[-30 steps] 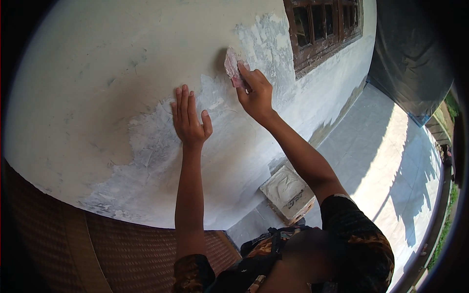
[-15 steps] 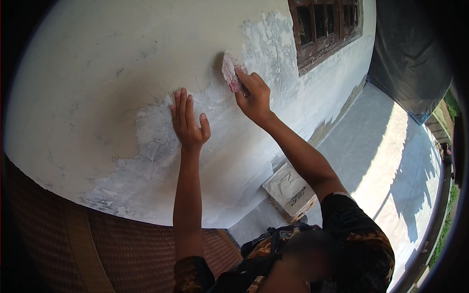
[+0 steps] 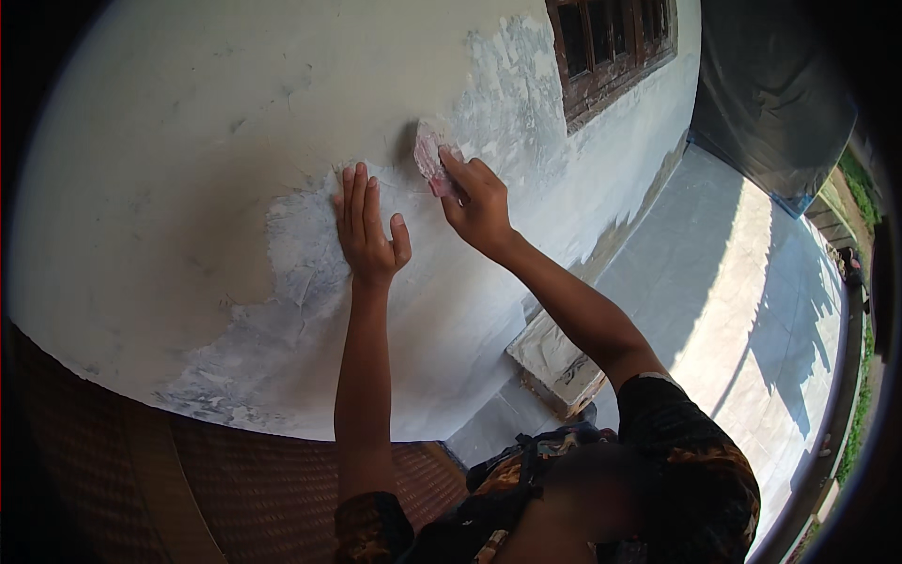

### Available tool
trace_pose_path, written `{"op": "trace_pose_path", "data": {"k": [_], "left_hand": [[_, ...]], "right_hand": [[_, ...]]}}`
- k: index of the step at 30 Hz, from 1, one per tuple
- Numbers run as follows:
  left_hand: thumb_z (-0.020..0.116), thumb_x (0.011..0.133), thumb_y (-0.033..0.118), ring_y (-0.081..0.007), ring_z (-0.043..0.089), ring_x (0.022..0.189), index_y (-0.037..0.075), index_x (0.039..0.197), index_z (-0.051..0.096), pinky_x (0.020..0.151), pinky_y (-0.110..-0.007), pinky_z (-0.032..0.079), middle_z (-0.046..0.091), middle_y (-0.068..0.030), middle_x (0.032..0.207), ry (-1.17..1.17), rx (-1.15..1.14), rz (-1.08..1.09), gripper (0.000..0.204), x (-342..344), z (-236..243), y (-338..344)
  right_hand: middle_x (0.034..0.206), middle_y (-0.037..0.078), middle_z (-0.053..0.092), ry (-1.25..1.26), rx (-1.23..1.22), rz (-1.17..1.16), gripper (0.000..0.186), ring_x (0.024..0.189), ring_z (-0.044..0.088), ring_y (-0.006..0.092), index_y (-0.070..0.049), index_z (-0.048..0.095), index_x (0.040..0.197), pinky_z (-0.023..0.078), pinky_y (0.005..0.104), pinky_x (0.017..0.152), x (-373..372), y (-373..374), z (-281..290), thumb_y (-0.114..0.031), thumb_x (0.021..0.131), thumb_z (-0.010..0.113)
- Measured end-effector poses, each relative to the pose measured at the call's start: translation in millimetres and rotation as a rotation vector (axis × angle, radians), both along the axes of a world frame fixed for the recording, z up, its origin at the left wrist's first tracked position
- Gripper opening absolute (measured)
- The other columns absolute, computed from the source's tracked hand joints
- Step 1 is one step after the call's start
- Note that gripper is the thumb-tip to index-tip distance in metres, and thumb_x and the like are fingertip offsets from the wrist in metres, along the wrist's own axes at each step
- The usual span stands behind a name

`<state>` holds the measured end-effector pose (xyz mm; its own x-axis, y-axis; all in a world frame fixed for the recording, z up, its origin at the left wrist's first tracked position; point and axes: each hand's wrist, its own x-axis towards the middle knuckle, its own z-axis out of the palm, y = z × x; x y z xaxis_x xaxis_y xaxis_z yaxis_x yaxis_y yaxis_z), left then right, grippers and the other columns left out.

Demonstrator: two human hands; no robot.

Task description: The person applies wall putty to an exterior wall with a putty knife, using a plastic board to hold the putty.

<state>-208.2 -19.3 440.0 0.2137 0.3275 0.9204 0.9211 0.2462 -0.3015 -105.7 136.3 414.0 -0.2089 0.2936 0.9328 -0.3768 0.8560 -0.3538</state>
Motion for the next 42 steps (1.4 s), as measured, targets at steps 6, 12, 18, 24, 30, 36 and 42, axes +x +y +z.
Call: {"op": "trace_pose_path", "data": {"k": [6,12,18,24,30,36,42], "left_hand": [[0.044,0.095,0.019,-0.0405,0.039,0.141,-0.006,0.138,0.044,0.118,-0.053,0.020,0.047,-0.0243,0.146,-0.006,0.021,-0.029,0.049,2,0,6],[0.046,0.095,0.018,-0.0424,0.037,0.141,-0.006,0.139,0.042,0.117,-0.056,0.020,0.044,-0.0255,0.148,-0.016,0.005,-0.033,0.050,-2,-3,-2],[0.043,0.097,0.022,-0.0369,0.041,0.141,-0.005,0.138,0.046,0.119,-0.049,0.021,0.049,-0.0221,0.146,0.005,0.007,0.002,0.048,3,0,5],[0.042,0.097,0.023,-0.0358,0.041,0.141,-0.005,0.137,0.047,0.119,-0.048,0.021,0.049,-0.0211,0.146,-0.003,-0.004,0.039,0.049,6,0,10],[0.043,0.097,0.023,-0.0356,0.041,0.141,-0.005,0.137,0.048,0.118,-0.048,0.022,0.049,-0.0209,0.146,0.008,-0.015,0.080,0.049,1,0,3],[0.044,0.095,0.020,-0.0388,0.040,0.141,-0.005,0.136,0.047,0.116,-0.053,0.025,0.048,-0.0224,0.146,0.004,-0.026,0.099,0.048,4,-2,9],[0.043,0.096,0.021,-0.0363,0.042,0.140,-0.006,0.136,0.048,0.118,-0.048,0.024,0.050,-0.0213,0.145,0.020,-0.011,0.138,0.048,0,-3,11]], "right_hand": [[0.075,0.011,0.061,0.166,0.144,-0.267,0.057,0.074,0.058,0.0279,-0.002,0.060,0.129,0.049,0.0375,0.060,-32,49,63,0.004,0.074,0.071],[0.089,0.012,0.066,-0.012,0.128,-0.113,0.068,0.083,0.061,0.0317,-0.005,0.055,0.135,0.056,0.0390,0.070,-14,-10,-35,0.006,0.070,0.068],[0.071,0.010,0.059,0.166,-0.011,-0.145,0.053,0.070,0.056,0.0248,-0.002,0.063,0.126,0.048,0.0358,0.060,-3,39,38,0.006,0.074,0.071],[0.074,0.010,0.060,0.150,0.159,-0.255,0.056,0.070,0.055,0.0267,0.000,0.060,0.129,0.048,0.0376,0.065,-32,82,39,0.006,0.074,0.070],[0.077,0.011,0.062,0.022,0.169,-0.006,0.064,0.073,0.057,0.0284,-0.004,0.060,0.131,0.050,0.0394,0.064,-8,9,-42,0.008,0.069,0.071],[0.079,0.011,0.063,0.175,0.002,-0.168,0.059,0.074,0.058,0.0288,-0.003,0.062,0.127,0.050,0.0362,0.062,-19,73,61,0.008,0.070,0.070],[0.084,0.011,0.063,0.020,0.150,-0.131,0.066,0.079,0.060,0.0307,-0.002,0.055,0.134,0.054,0.0392,0.068,-24,40,-27,0.006,0.070,0.071]]}}
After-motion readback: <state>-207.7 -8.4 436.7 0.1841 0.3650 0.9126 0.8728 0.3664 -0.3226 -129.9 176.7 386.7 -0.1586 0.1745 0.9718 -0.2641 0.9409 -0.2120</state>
